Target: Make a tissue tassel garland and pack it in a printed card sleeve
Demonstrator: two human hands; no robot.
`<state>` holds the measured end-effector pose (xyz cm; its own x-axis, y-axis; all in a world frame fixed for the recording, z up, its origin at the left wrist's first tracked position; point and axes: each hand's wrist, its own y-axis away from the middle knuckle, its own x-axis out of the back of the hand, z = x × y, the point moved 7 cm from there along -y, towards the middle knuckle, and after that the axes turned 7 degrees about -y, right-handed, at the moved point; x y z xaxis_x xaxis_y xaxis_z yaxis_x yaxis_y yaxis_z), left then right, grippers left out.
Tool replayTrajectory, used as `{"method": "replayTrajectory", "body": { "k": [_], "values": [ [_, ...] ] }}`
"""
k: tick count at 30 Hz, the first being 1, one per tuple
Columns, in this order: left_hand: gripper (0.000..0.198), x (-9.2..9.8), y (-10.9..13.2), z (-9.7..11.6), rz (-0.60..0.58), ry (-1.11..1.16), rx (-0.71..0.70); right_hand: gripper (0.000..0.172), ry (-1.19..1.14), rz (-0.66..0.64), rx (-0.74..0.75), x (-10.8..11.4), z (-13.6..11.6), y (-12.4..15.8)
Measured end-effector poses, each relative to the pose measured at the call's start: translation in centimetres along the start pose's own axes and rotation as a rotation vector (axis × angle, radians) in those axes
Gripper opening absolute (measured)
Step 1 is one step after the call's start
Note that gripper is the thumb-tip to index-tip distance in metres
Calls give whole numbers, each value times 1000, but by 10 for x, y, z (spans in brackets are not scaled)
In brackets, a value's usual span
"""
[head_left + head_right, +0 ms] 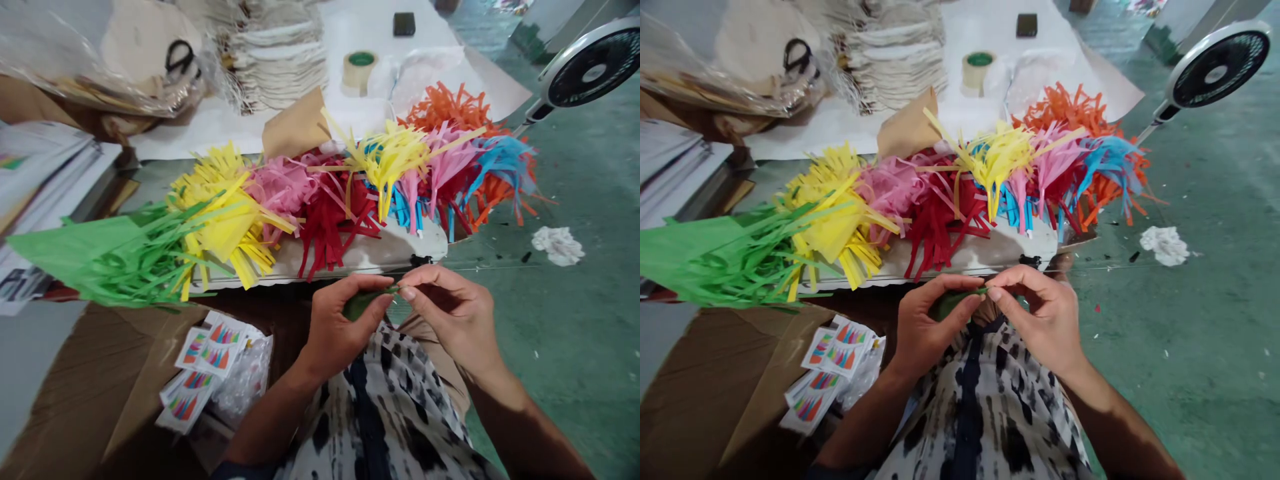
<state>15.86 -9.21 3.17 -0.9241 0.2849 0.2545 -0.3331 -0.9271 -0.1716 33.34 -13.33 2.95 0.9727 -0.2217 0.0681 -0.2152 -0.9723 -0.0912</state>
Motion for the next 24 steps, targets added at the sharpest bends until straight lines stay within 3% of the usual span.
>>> {"method": "replayTrajectory", "body": {
  "k": [11, 17, 24],
  "values": [
    [11, -7, 3, -1, 132, 70, -41, 3, -150, -73, -107, -4, 13, 1],
    [29, -15, 4, -5, 22, 168, -5, 5, -118, -13, -120, 6, 19, 2],
    [8, -16, 4, -6, 121, 70, -11, 8, -165, -43, -125, 3, 20, 0]
  ]
}}
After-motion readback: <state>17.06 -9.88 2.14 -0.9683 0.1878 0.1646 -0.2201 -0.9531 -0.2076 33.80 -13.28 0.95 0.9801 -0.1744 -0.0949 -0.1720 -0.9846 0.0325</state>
